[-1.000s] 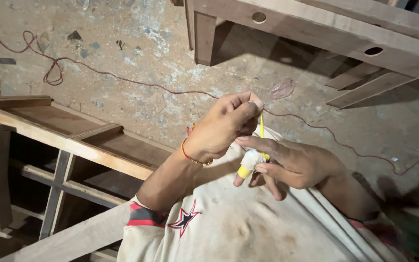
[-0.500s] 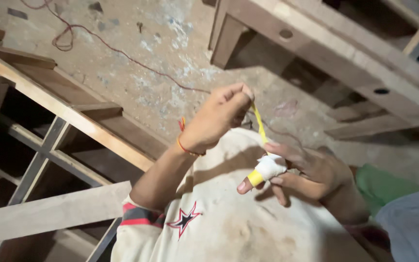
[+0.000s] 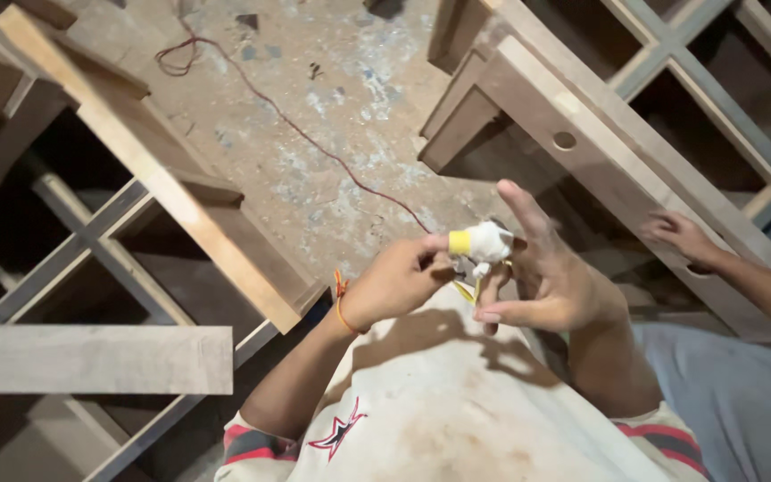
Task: The person uses a handheld electric sander to smooth the edges of a wooden furniture frame. After sanding, the person picks up a roll of yellow tape and wraps it around their finger.
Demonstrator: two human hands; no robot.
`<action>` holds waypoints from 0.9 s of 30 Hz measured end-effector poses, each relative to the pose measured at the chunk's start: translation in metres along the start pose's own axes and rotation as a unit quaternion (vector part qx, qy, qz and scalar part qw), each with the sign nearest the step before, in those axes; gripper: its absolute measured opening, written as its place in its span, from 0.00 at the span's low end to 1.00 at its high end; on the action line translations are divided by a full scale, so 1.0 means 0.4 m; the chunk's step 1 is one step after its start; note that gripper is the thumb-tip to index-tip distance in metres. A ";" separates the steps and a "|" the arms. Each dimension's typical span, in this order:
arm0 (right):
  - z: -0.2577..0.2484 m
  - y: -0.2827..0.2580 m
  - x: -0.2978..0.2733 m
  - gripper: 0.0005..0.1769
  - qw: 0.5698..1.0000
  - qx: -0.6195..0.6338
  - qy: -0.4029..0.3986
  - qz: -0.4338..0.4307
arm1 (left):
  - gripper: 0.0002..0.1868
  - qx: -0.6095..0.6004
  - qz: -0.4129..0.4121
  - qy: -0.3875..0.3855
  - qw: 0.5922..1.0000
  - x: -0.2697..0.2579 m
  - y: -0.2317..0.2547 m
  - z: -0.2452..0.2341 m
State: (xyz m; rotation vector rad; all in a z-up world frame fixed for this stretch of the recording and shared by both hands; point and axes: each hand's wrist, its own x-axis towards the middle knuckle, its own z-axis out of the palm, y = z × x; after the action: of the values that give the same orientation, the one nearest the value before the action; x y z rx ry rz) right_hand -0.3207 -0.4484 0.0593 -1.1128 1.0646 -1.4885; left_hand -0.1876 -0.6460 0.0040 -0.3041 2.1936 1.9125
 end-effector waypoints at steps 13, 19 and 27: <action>0.069 0.080 0.170 0.70 0.998 0.032 -0.021 0.057 | 0.10 -0.053 -0.053 0.010 0.997 -0.287 -0.020 -0.120; 0.109 0.090 0.210 0.74 0.974 -0.203 -0.052 0.082 | 0.07 -0.092 -0.013 -0.016 0.996 -0.378 -0.054 -0.114; 0.203 0.078 0.253 0.66 0.857 -0.508 -0.037 -0.077 | 0.06 -0.023 0.004 0.051 0.998 -0.378 -0.045 -0.064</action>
State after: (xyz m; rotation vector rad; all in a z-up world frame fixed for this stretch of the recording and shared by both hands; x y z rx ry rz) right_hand -0.2485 -0.5605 0.0596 -1.9851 1.8150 -0.9228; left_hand -0.0385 -0.6715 0.0347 -0.4102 2.2204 1.9964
